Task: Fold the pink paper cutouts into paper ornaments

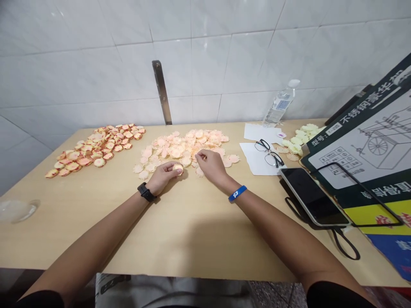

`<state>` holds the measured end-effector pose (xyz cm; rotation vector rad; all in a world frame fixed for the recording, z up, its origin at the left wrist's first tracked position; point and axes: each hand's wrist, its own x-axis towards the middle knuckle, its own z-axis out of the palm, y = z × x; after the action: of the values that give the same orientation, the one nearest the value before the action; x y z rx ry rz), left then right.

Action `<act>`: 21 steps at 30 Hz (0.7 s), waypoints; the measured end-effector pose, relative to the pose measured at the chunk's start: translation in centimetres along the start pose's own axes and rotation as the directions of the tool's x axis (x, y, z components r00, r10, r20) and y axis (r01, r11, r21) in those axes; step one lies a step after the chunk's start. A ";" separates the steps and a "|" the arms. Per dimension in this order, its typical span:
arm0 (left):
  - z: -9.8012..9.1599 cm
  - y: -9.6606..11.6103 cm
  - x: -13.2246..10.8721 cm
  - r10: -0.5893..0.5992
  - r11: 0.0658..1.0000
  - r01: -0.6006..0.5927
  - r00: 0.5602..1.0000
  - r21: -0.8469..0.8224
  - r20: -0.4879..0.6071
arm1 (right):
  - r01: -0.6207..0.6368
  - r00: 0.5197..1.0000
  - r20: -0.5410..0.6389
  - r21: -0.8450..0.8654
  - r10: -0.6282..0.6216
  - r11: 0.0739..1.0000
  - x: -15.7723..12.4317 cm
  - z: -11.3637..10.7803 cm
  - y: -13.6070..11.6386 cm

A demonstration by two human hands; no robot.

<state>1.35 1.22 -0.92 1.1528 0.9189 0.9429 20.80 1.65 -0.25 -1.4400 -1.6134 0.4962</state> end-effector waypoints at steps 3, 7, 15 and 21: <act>-0.3 -0.2 0.2 0.034 0.999 -0.033 0.997 0.016 -0.073 | -0.257 0.946 0.273 0.302 0.175 0.918 -1.0 0.9 -1.0; -0.5 -0.2 0.4 0.041 0.996 -0.031 0.991 0.079 -0.126 | -0.335 0.909 0.387 0.450 0.157 0.828 -2.3 2.8 -0.8; 0.3 -0.2 0.0 0.082 0.965 -0.043 0.986 0.260 -0.144 | -0.075 0.992 0.121 0.427 0.025 0.901 -3.4 3.2 -0.9; 0.2 -0.2 0.0 0.114 0.941 -0.078 0.989 0.328 -0.091 | 0.050 0.980 0.151 0.428 -0.126 0.902 -3.8 3.6 -1.0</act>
<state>1.55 1.13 -1.12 1.4465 1.1451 0.9637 17.01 -1.16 -2.70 -1.0142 -1.5759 0.8823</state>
